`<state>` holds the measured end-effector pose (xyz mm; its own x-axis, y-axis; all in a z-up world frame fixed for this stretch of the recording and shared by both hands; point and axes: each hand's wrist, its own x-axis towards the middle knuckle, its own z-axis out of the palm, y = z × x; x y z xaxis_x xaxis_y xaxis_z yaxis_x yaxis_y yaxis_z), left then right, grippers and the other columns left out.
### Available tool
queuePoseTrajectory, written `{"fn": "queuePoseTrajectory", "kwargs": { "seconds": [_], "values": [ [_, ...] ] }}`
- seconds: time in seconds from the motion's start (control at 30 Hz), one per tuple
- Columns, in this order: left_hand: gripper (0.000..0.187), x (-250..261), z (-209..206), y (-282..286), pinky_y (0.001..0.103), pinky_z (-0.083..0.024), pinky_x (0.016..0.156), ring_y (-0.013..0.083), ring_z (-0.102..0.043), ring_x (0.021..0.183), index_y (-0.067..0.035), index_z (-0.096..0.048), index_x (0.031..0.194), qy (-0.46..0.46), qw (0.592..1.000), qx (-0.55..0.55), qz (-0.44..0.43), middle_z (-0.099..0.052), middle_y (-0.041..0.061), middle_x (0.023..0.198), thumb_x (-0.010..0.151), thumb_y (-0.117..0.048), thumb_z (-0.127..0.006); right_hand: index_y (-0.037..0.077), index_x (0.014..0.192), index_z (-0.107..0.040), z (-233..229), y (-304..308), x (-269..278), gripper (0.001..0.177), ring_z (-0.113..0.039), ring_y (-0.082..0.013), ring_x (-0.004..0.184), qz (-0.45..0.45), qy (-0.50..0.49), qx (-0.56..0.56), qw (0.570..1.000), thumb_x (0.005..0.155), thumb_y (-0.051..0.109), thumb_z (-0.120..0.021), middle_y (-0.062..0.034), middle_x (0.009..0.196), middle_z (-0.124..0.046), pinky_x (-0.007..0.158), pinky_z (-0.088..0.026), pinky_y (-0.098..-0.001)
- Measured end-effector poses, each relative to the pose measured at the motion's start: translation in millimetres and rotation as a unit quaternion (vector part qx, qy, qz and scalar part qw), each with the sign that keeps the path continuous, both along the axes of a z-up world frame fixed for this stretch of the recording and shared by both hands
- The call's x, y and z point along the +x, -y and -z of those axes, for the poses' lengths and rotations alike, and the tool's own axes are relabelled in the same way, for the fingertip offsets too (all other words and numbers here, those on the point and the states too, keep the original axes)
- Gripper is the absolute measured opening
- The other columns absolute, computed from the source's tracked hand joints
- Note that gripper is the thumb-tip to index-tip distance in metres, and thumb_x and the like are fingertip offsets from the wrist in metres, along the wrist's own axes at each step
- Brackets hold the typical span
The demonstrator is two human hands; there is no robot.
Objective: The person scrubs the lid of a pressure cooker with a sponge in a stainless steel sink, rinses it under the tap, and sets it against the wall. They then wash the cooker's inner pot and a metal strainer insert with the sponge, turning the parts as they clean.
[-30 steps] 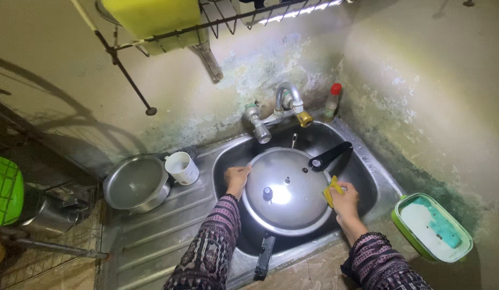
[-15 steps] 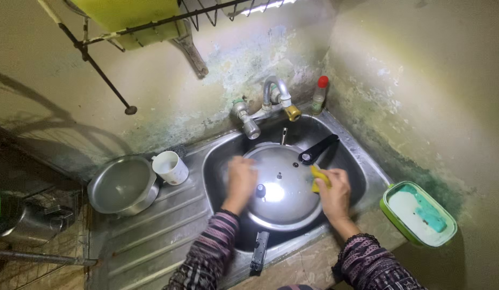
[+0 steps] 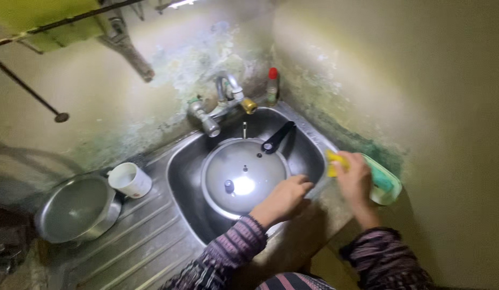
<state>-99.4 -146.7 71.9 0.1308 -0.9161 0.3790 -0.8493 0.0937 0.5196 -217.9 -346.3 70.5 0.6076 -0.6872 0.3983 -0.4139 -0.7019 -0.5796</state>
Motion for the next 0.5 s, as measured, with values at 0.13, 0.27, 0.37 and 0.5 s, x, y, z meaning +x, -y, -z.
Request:
{"fn": "queuePoseTrajectory", "kwargs": {
  "seconds": [0.13,0.27,0.37,0.5],
  "values": [
    [0.056,-26,-8,47,0.044,-0.053,0.095,0.0380,-0.062,0.115,0.000,-0.060,0.131,-0.016,0.997,0.013,0.070,-0.061,0.020,0.128,0.080,-0.015,-0.075,0.009,0.120,-0.075,2,49,-45,0.031,-0.065,-0.0353,0.099,0.035,-0.051,-0.031,0.998,0.089,0.009,-0.071,-0.0172,0.114,-0.066,0.087,-0.051,-0.0425],
    [0.056,-45,-2,95,0.043,-0.055,0.094,0.0359,-0.061,0.116,-0.001,-0.060,0.132,0.023,0.995,0.036,0.090,-0.059,0.021,0.129,0.080,-0.017,-0.072,0.015,0.109,-0.080,29,57,-53,0.025,-0.064,-0.0325,0.103,0.026,-0.177,-0.077,0.981,0.088,0.006,-0.070,-0.0100,0.110,-0.070,0.093,-0.052,-0.0420],
    [0.043,-53,10,111,0.047,-0.054,0.092,0.0329,-0.058,0.118,-0.004,-0.065,0.125,0.090,0.990,0.087,0.071,-0.058,0.019,0.128,0.086,-0.022,-0.068,0.015,0.105,-0.081,42,63,-53,0.022,-0.063,-0.0313,0.105,0.041,-0.263,-0.058,0.962,0.084,0.012,-0.075,-0.0067,0.108,-0.072,0.094,-0.052,-0.0423],
    [0.026,-55,30,116,0.046,-0.054,0.094,0.0286,-0.054,0.126,-0.010,-0.073,0.111,0.187,0.973,0.128,0.052,-0.057,0.017,0.133,0.093,-0.027,-0.064,0.010,0.108,-0.079,47,80,-56,0.028,-0.067,-0.0318,0.102,0.043,-0.219,-0.048,0.974,0.080,0.012,-0.079,-0.0115,0.112,-0.072,0.093,-0.054,-0.0417]
  ]
}}
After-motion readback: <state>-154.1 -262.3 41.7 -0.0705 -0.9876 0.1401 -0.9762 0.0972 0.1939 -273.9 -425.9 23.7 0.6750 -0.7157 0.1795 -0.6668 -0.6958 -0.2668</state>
